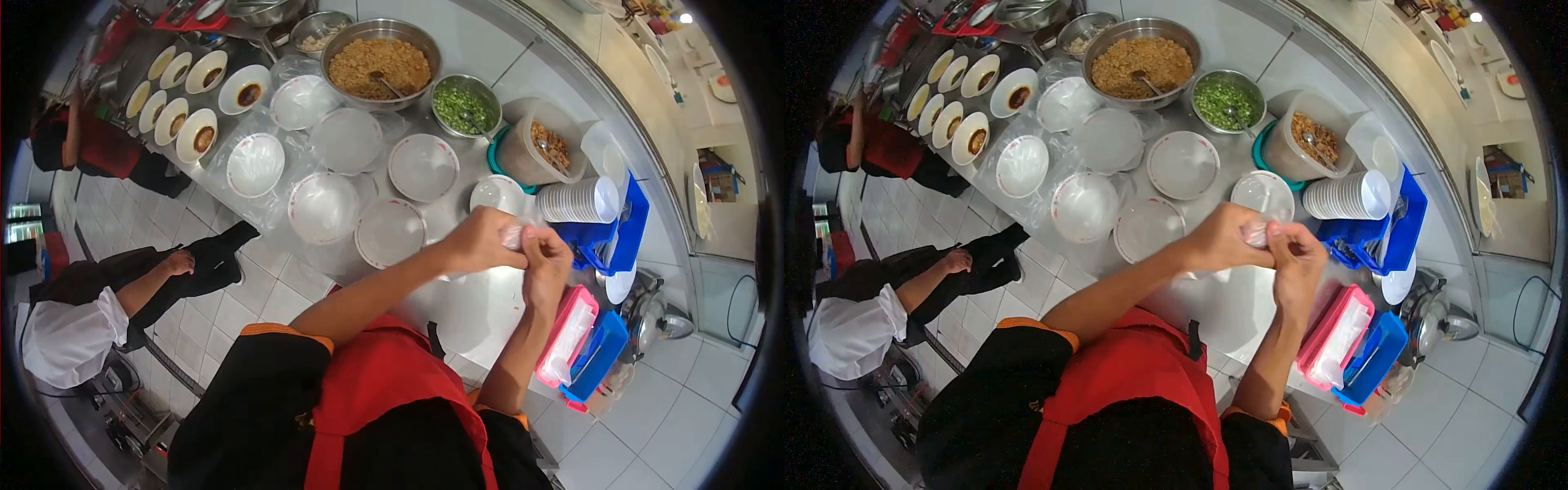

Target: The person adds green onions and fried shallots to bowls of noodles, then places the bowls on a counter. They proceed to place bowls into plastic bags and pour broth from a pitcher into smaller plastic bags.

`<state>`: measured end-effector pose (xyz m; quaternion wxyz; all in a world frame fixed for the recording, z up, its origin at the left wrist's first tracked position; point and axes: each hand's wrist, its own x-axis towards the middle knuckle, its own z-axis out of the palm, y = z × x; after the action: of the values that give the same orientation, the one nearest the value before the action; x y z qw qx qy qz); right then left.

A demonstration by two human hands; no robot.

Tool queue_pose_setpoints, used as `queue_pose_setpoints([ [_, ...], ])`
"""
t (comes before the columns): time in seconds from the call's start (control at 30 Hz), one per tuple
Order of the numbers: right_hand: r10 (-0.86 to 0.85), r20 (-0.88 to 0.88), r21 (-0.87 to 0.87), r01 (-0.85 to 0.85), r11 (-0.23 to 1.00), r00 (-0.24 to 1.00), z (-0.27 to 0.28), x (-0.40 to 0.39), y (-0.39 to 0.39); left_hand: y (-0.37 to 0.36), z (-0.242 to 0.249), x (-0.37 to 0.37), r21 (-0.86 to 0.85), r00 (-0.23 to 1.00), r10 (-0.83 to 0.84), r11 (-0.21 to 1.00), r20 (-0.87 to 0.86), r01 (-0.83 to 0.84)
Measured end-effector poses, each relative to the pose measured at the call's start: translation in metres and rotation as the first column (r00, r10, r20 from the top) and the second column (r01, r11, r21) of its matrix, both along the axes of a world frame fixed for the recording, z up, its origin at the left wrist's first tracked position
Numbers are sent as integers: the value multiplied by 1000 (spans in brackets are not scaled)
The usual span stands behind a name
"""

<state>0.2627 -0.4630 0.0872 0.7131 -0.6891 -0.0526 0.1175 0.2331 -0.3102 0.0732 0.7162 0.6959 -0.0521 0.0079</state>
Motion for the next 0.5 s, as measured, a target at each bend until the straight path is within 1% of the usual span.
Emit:
queue_pose_setpoints([
  [0.07, 97, -98, 99, -87, 991, 991, -11, 2, 3, 16, -2, -5, -150, 991, -136, 980, -14, 132],
  [0.1, 143, -94, 117, -132, 984, 985, -14, 4, 8, 15, -10, -7, -368, 985, -136, 926, -110, 87],
  [0.13, 188, -89, 138, -175, 975, 978, -18, 6, 14, 20, -24, -8, -366, 985, -135, 927, -110, 86],
  [0.17, 188, -90, 140, -175, 975, 978, -22, 9, 18, 32, -40, -9, -427, 988, -95, 904, -123, 34],
  [0.2, 158, -89, 137, -145, 980, 983, -27, 11, 20, 42, -49, -10, -486, 989, -55, 874, -138, -19],
  [0.23, 126, -88, 133, -114, 985, 988, -29, 11, 22, 49, -51, -13, -487, 988, -57, 873, -141, -19],
  [0.27, 121, -90, 131, -109, 985, 989, -30, 8, 25, 55, -53, -14, -550, 988, -31, 833, -150, -57],
  [0.3, 58, -25, 16, -58, 998, 998, -29, 1, 34, 59, -53, -16, -610, 987, -10, 787, -161, -92],
  [0.33, -1, 50, -97, 5, 995, 999, -27, -6, 43, 61, -50, -18, -613, 987, -23, 786, -158, -80],
  [0.37, 2, 59, -105, 4, 994, 998, -14, -18, 59, 61, -44, -20, -494, 973, 83, 850, -213, -181],
  [0.4, 24, 108, -153, -8, 988, 994, -16, -26, 68, 61, -38, -22, -362, 949, 196, 890, -245, -277],
  [0.43, 35, 160, -255, 7, 967, 987, -18, -32, 76, 60, -42, -24, -331, 942, 240, 892, -234, -309],
  [0.47, 27, 74, -275, -5, 961, 997, -16, -35, 82, 60, -59, -27, -262, 952, 268, 918, -149, -299],
  [0.5, 7, -10, -194, -9, 981, 1000, -16, -36, 88, 60, -69, -27, -193, 956, 287, 937, -50, -292],
])
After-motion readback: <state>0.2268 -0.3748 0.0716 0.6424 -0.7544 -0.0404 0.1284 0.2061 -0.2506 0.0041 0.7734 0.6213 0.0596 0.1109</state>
